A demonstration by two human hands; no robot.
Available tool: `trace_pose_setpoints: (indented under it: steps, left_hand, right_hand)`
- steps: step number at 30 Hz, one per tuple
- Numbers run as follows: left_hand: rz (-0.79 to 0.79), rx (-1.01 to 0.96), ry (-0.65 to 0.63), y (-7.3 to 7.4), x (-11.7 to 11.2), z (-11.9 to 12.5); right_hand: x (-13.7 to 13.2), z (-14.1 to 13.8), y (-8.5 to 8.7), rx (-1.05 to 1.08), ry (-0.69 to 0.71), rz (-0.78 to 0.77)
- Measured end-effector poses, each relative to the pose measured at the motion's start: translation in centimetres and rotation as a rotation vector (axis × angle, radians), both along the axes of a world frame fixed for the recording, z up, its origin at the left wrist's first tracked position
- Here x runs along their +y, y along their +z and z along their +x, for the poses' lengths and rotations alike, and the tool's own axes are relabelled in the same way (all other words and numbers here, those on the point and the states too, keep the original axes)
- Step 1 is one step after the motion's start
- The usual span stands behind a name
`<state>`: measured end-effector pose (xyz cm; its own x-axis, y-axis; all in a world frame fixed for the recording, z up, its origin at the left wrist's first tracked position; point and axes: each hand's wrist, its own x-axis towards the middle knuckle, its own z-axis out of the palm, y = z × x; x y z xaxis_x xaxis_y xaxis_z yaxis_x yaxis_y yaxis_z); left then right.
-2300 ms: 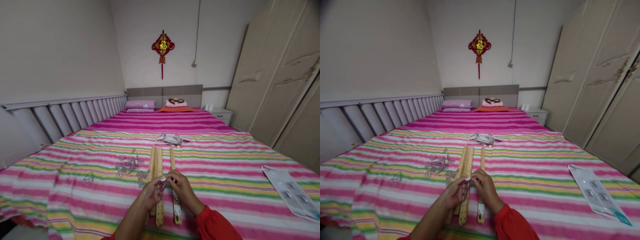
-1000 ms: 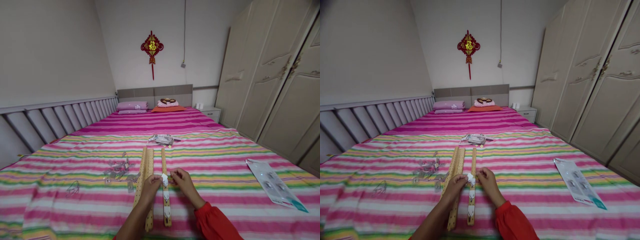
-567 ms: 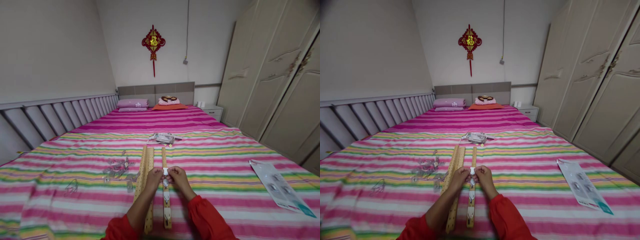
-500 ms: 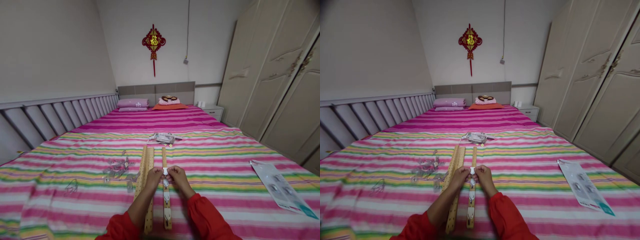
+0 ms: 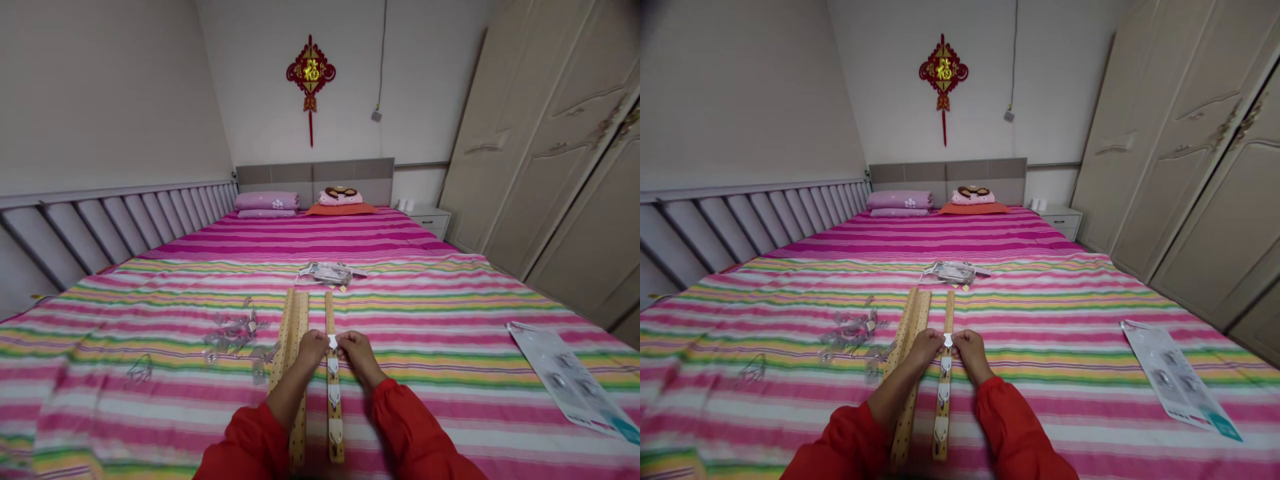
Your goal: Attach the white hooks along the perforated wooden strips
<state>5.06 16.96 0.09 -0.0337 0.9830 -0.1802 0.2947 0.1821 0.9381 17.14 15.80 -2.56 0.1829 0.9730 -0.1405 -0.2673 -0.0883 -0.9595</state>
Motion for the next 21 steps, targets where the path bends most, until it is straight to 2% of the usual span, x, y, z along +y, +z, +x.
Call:
trace_pose_setpoints:
  steps: [9, 21]
  left_hand:
    - [0.042, 0.256, 0.005, -0.6, 1.1, -0.1]
    - [0.032, 0.337, -0.001, -0.8, 1.3, 0.0]
  right_hand:
    - [0.3, -0.3, -0.6, 0.000, -0.007, -0.024]
    - [0.6, -0.5, -1.1, -0.008, -0.012, -0.029]
